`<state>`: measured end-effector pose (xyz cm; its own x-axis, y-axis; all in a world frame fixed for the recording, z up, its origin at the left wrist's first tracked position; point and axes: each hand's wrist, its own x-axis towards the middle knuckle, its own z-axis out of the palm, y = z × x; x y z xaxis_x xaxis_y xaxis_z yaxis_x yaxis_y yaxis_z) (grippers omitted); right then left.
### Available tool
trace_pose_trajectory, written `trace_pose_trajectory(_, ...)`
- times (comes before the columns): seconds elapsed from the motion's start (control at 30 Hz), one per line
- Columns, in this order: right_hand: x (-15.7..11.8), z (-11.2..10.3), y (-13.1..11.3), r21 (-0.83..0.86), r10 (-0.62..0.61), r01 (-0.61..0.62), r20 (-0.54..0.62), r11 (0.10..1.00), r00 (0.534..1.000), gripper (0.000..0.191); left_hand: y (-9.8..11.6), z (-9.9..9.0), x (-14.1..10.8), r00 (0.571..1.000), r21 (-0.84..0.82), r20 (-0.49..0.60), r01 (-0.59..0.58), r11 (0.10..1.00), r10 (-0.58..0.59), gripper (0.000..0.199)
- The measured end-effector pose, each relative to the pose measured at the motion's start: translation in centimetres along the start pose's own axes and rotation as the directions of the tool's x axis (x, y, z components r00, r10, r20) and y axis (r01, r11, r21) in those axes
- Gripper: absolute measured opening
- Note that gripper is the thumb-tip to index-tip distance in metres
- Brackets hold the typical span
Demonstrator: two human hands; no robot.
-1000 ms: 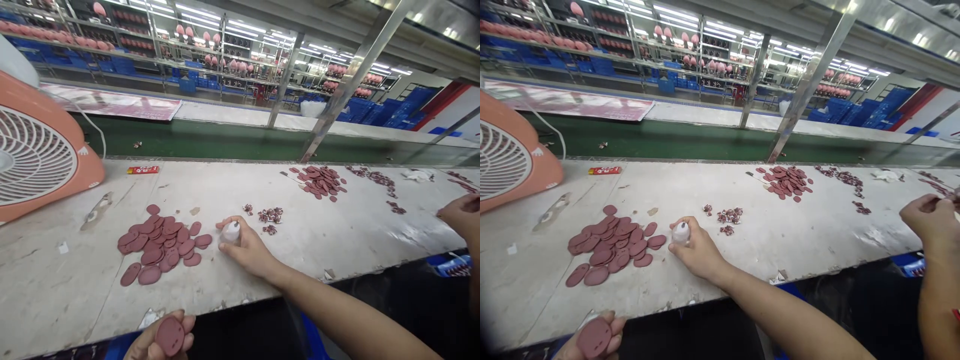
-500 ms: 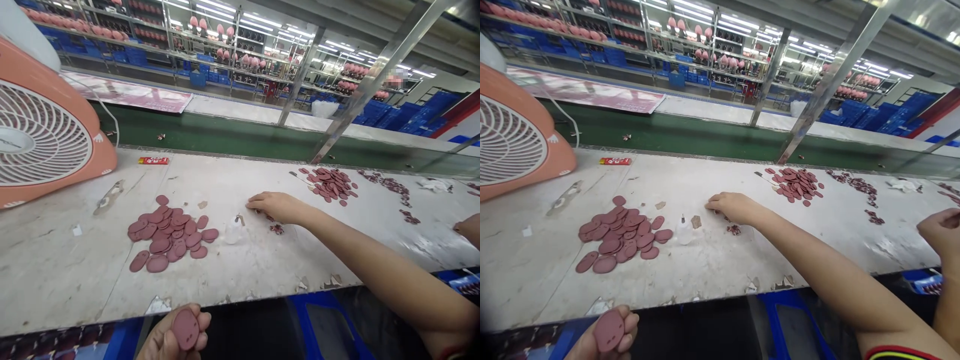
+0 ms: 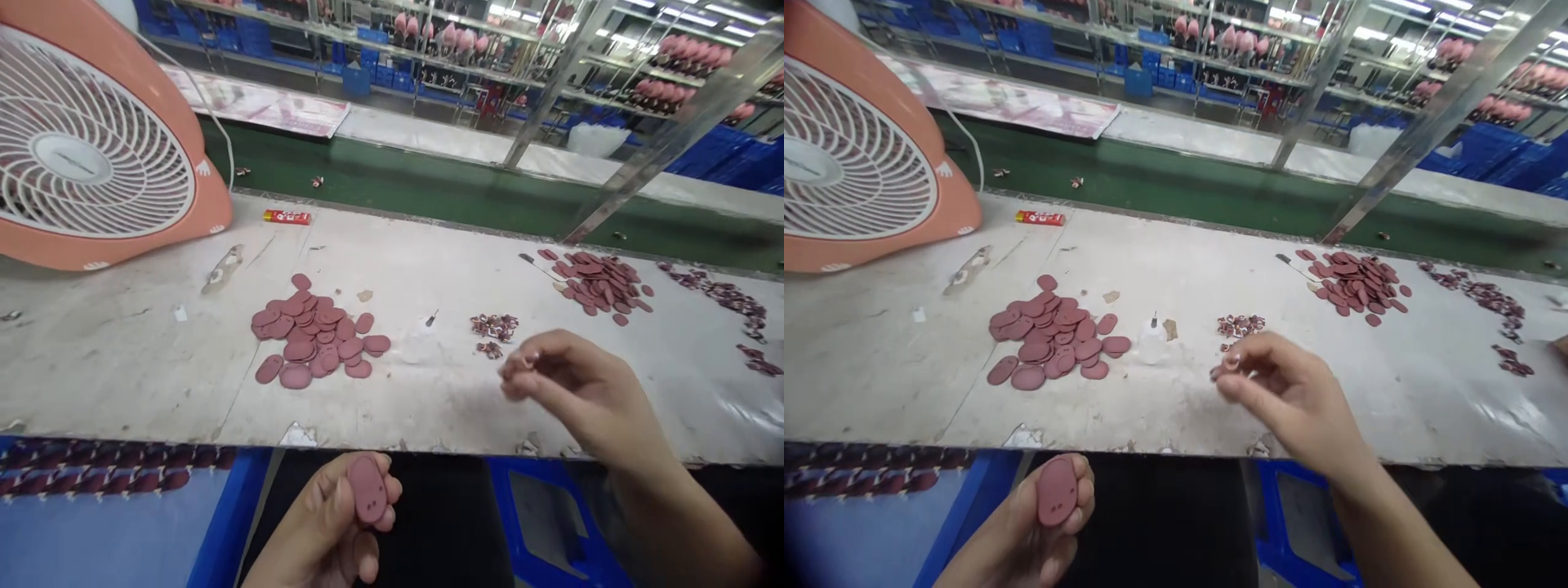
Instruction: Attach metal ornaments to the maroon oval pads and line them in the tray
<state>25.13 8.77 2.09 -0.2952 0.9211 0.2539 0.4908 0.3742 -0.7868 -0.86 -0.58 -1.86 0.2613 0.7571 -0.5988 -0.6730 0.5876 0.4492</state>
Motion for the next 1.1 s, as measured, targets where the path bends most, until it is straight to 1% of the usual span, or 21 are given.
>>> trace_pose_trajectory(0.03,-1.0,0.8,-0.9,0.135,0.059,-0.062,0.025,0.989,0.998,0.009,0.0,0.2,-0.1,1.000,0.013,0.005,0.007,1.000,-0.007,0.035)
trace_pose_trajectory(0.07,-1.8,1.6,-1.9,0.251,0.120,-0.134,0.071,0.959,0.990,0.013,0.0,0.4,-0.3,1.000,0.026,0.008,0.009,1.000,-0.009,0.035)
trace_pose_trajectory(0.13,-2.9,3.0,-3.6,0.432,0.212,-0.289,0.219,0.854,0.953,0.018,0.0,0.8,-0.6,1.000,0.042,0.012,0.019,0.999,-0.019,0.034)
trace_pose_trajectory(0.2,-3.2,4.0,-4.9,0.509,0.236,-0.409,0.371,0.758,0.898,0.017,0.0,1.2,-0.9,0.999,0.043,0.030,0.028,0.999,-0.029,0.033)
trace_pose_trajectory(0.23,-3.2,4.3,-5.4,0.522,0.230,-0.443,0.423,0.729,0.876,0.016,0.0,1.3,-1.0,0.998,0.039,0.044,0.031,0.999,-0.032,0.033)
trace_pose_trajectory(0.27,-3.0,4.6,-5.8,0.522,0.218,-0.457,0.455,0.721,0.863,0.015,0.1,1.3,-1.1,0.998,0.036,0.059,0.034,0.999,-0.036,0.033)
trace_pose_trajectory(0.3,-2.8,4.8,-6.1,0.513,0.201,-0.444,0.461,0.734,0.865,0.014,0.0,1.3,-1.2,0.997,0.035,0.071,0.035,0.999,-0.038,0.034)
trace_pose_trajectory(0.33,-2.6,5.0,-6.3,0.498,0.178,-0.411,0.449,0.764,0.876,0.013,0.0,1.3,-1.2,0.996,0.036,0.077,0.036,0.999,-0.038,0.034)
trace_pose_trajectory(0.43,-1.9,5.3,-6.5,0.439,0.088,-0.267,0.386,0.858,0.918,0.015,0.0,1.2,-1.3,0.996,0.041,0.077,0.043,0.998,-0.046,0.035)
trace_pose_trajectory(0.53,-1.6,5.6,-6.6,0.374,0.049,-0.192,0.358,0.907,0.933,0.019,-0.1,0.9,-1.4,0.996,0.050,0.060,0.056,0.997,-0.059,0.035)
trace_pose_trajectory(0.63,-1.6,5.6,-6.9,0.321,0.039,-0.171,0.379,0.932,0.925,0.023,-0.3,0.7,-1.4,0.997,0.050,0.055,0.051,0.997,-0.053,0.034)
trace_pose_trajectory(0.77,-1.5,5.4,-7.2,0.272,0.039,-0.169,0.425,0.947,0.904,0.021,-0.4,0.6,-1.5,0.997,0.036,0.030,0.066,0.997,-0.067,0.032)
trace_pose_trajectory(0.97,-1.1,5.3,-7.3,0.268,0.052,-0.202,0.477,0.942,0.877,0.025,-0.2,0.7,-1.4,0.996,0.037,0.015,0.084,0.996,-0.084,0.030)
trace_pose_trajectory(1.1,-0.9,5.4,-7.5,0.272,0.035,-0.188,0.484,0.944,0.875,0.023,-0.1,0.6,-1.3,0.995,0.029,0.020,0.096,0.995,-0.096,0.029)
